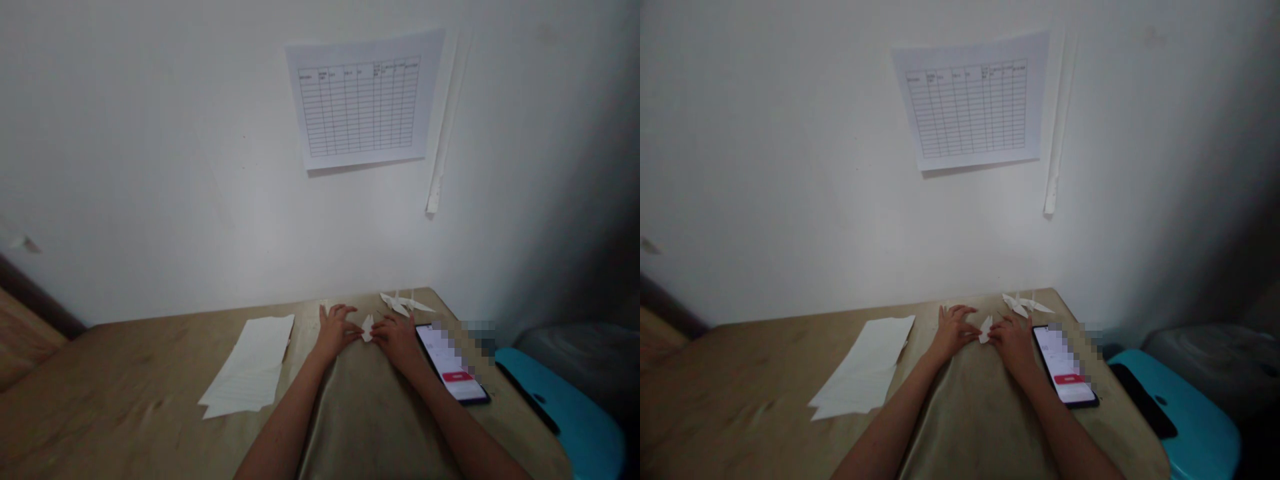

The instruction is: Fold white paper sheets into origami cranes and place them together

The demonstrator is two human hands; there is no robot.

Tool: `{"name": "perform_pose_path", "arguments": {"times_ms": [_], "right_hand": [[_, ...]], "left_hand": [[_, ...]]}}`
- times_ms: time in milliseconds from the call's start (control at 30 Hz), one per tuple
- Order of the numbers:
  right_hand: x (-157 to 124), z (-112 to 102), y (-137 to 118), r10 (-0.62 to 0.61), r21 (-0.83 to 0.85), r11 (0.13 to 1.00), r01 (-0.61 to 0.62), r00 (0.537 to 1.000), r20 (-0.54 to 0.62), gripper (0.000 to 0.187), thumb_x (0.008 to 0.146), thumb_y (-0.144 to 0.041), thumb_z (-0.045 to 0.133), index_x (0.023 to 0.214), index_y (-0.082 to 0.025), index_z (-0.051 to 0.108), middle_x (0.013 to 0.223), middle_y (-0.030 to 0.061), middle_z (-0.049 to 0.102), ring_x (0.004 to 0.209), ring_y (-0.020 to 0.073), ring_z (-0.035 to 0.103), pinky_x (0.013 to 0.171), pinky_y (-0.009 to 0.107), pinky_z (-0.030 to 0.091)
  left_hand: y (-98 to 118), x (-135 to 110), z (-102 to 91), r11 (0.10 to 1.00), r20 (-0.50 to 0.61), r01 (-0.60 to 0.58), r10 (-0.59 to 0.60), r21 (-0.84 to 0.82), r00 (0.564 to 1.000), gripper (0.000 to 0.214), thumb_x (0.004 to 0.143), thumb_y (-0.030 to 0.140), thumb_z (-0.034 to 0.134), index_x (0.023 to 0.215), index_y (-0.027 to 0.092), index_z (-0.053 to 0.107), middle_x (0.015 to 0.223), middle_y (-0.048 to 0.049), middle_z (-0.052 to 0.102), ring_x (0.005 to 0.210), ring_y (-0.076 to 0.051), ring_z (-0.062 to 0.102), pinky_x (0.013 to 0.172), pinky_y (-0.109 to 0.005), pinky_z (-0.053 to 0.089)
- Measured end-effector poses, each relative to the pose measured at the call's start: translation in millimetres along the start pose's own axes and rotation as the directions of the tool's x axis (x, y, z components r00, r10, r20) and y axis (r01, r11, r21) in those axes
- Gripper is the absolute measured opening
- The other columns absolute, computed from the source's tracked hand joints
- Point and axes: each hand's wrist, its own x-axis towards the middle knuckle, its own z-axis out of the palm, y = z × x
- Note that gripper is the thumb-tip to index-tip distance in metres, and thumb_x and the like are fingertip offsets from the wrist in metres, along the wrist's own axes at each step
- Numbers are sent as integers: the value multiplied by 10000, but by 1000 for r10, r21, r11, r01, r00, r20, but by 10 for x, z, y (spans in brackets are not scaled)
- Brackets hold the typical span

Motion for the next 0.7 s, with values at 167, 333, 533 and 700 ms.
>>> {"name": "perform_pose_path", "arguments": {"times_ms": [167,333,533,700], "right_hand": [[-28,-11,-11,13,63,998,-12,1000,-11,221,924,-286,562,947,-322,779,1099,33,767,1253,309,559,1144,734,44],[-35,-42,-48,65,124,990,-64,998,-8,244,942,-285,526,956,-290,769,1086,57,762,1242,304,570,1159,693,89],[-15,42,-63,71,81,995,-66,996,-59,245,957,-280,488,935,-245,730,1042,65,752,1180,277,593,1174,624,133],[4,130,-53,88,-27,995,-92,990,-106,211,945,-289,510,902,-228,707,1067,72,728,1132,277,578,1137,588,201]], "left_hand": [[6,-19,-4,998,7,24,-24,-51,1000,117,837,399,780,949,425,798,1450,31,577,1396,-309,387,1175,-743,-8],[15,-41,8,993,30,41,-38,-108,999,100,830,424,780,925,401,803,1450,19,579,1401,-321,381,1163,-758,13],[19,-24,105,989,-7,60,-62,-134,998,76,845,412,761,885,355,792,1437,17,590,1389,-311,410,1149,-775,45],[60,-3,165,986,-49,112,-119,-123,992,64,842,380,761,856,318,769,1398,7,606,1373,-296,438,1157,-766,23]]}}
